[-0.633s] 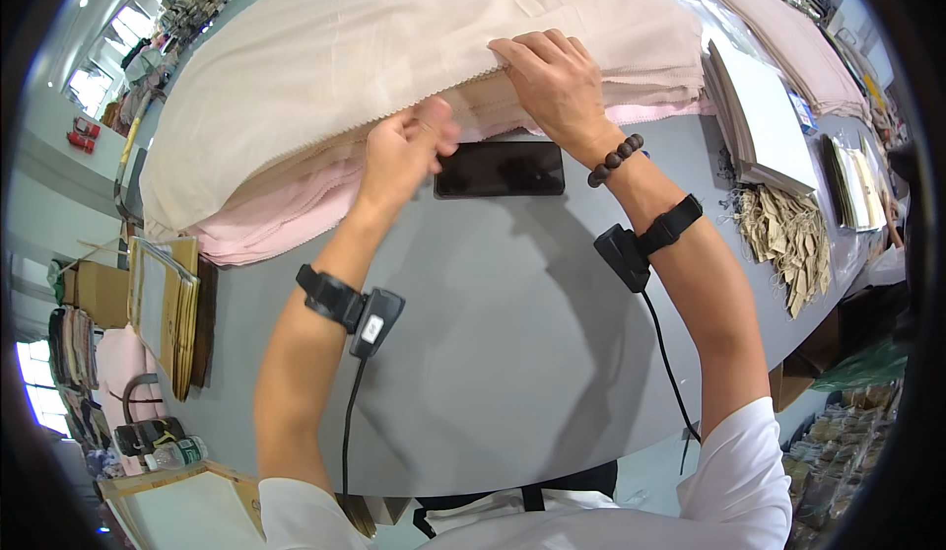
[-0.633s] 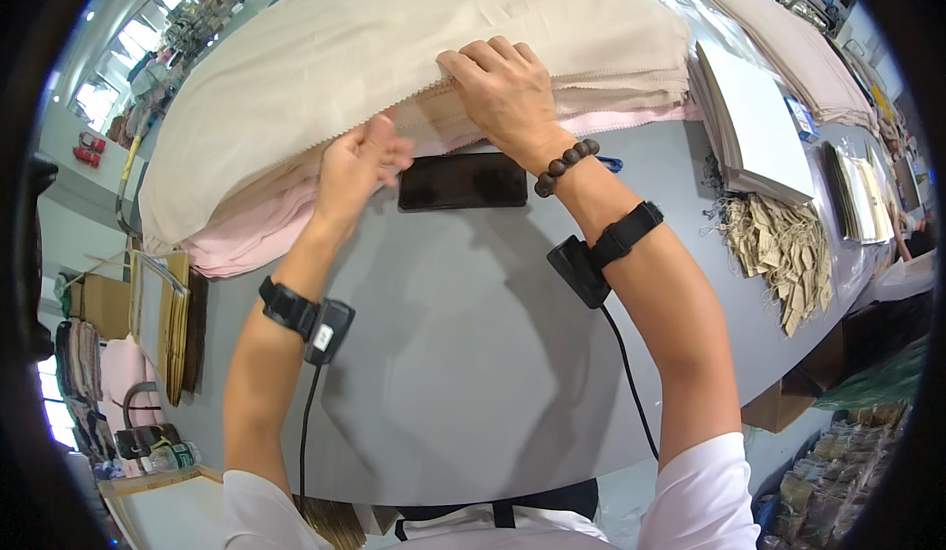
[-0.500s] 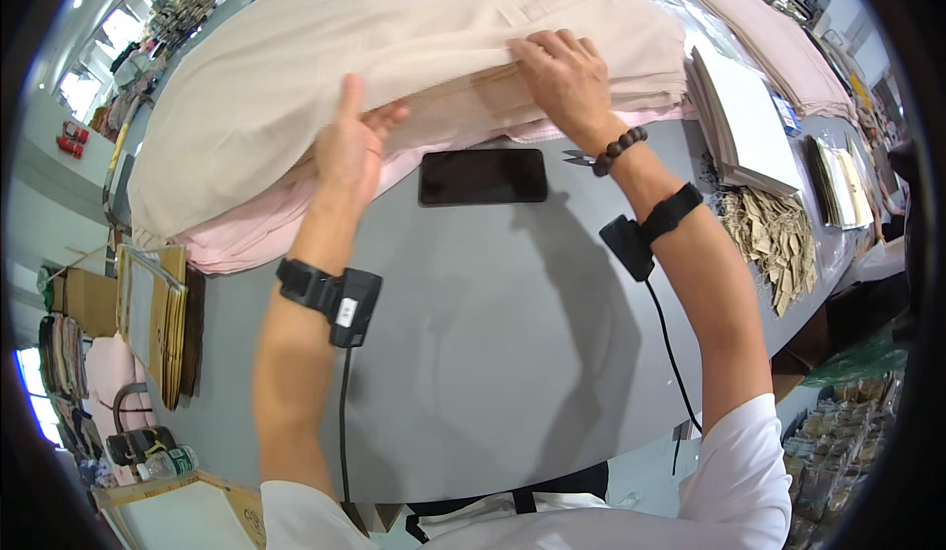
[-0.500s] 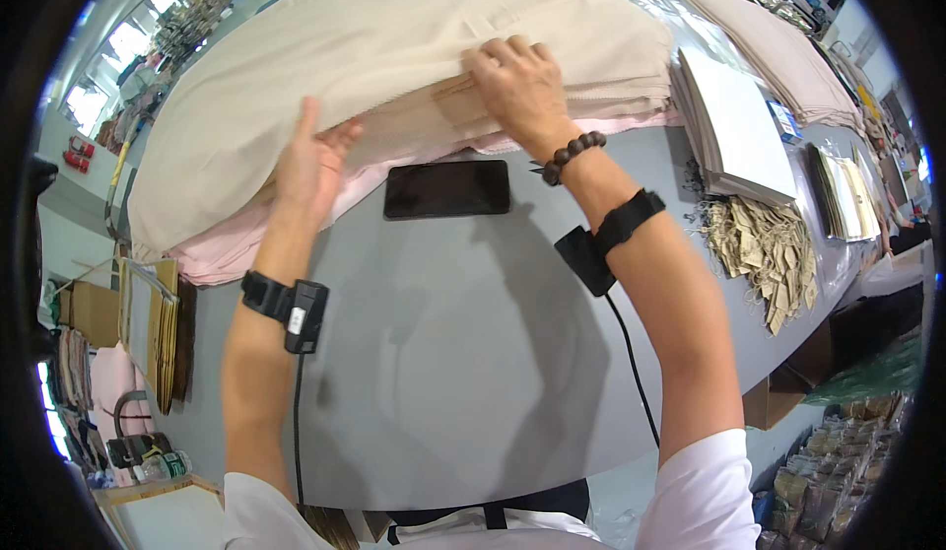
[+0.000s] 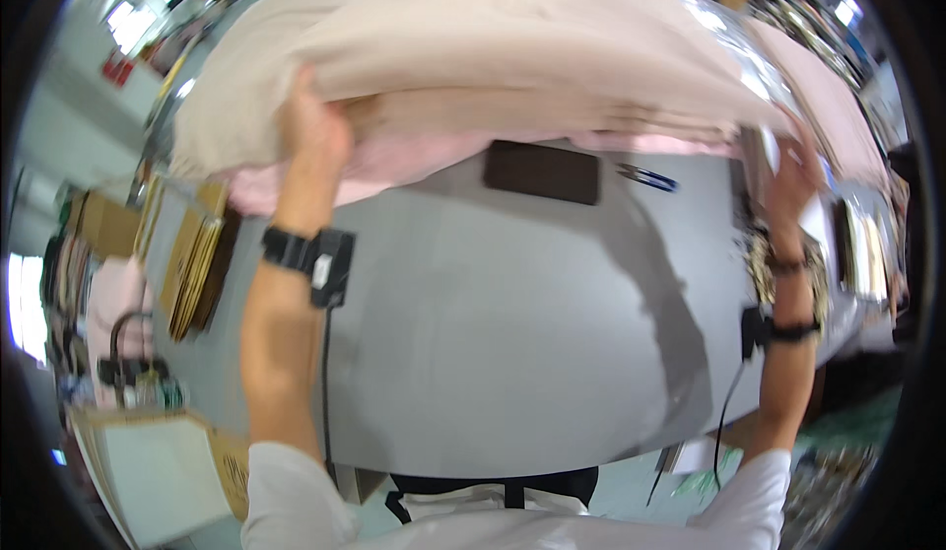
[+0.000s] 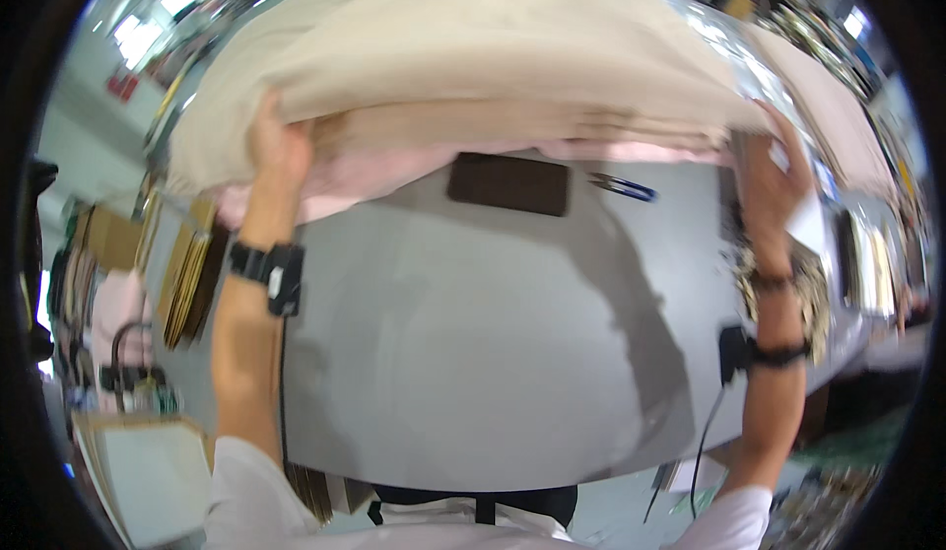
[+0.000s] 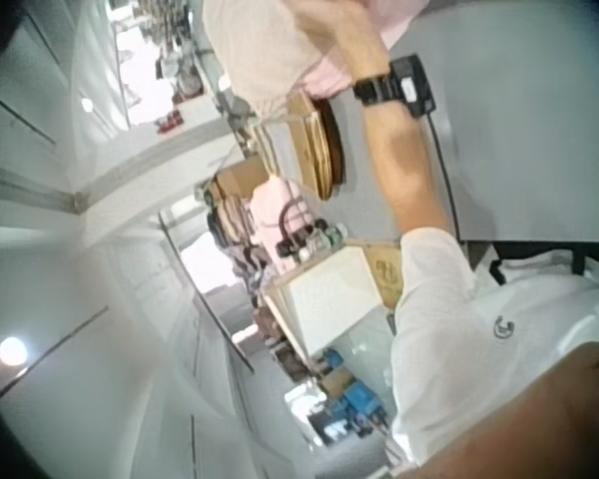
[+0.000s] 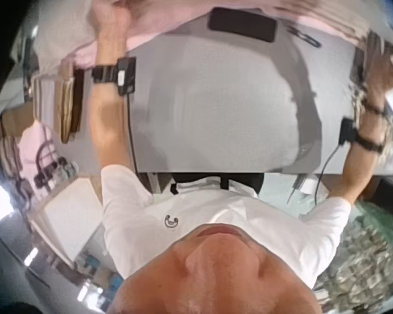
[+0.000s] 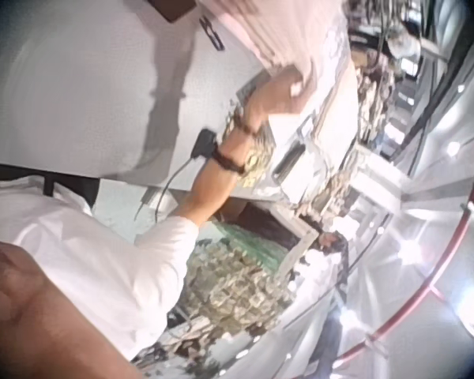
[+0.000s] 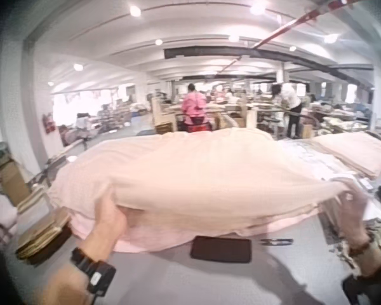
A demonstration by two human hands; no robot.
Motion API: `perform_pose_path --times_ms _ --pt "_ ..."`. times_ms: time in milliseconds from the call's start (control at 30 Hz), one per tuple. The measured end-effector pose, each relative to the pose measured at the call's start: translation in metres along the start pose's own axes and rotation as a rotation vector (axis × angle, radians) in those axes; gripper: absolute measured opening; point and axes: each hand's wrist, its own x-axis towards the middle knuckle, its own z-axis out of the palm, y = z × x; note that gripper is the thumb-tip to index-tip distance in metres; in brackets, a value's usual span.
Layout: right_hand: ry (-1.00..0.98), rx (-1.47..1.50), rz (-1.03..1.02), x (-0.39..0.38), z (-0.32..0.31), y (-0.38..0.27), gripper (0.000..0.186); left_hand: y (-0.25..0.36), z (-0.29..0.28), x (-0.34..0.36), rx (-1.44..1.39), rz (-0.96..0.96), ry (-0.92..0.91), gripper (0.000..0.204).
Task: The person repeatedly folds light-colored garments on a table, inserts a white paper sheet, attaches a size tag, and places each folded item into a gold-branded poly mailer. The process is repeated multiple times with similar garments.
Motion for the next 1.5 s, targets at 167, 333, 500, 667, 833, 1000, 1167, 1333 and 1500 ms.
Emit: perform_pose_path --times_ms 167,333,500,667,833,1000,1167,1333,1500 --pt "0.368 0.245 0.357 -0.033 -0.099 0.010 0.039 0.009 -0.006 0.011 -0.048 -0.053 0.087 0.037" --pt "0.407 0.154 0.498 -0.062 -0.148 0.039 0.040 0.045 -0.030 0.039 -0.110 0.013 0.104 0.035" --pt "0.477 0.172 0.651 -0.095 -0.185 0.091 0.039 0.127 -0.124 0.096 0.024 0.200 0.239 0.041" --pt "0.523 0.206 0.768 -0.117 -0.216 0.151 0.038 0.217 -0.228 0.105 0.030 0.211 0.437 0.045" --pt "0.290 0.260 0.695 -0.085 -0.175 0.115 0.038 0.226 -0.239 0.060 0.416 0.390 0.533 0.032" --pt "-0.518 0.379 0.230 -0.047 -0.059 -0.093 0.037 0.159 -0.155 -0.018 0.923 0.351 -0.050 0.026" --pt "-0.917 0.654 -0.023 -0.023 0.037 -0.259 0.072 0.098 -0.084 -0.111 1.003 0.212 -0.715 0.021" --pt "-1.087 0.734 0.020 -0.012 0.085 -0.297 0.066 0.064 -0.062 -0.169 0.777 0.190 -1.044 0.028" --pt "-0.850 0.625 -0.088 -0.010 0.081 -0.280 0.035 0.037 -0.072 -0.191 0.966 0.239 -0.730 0.034"
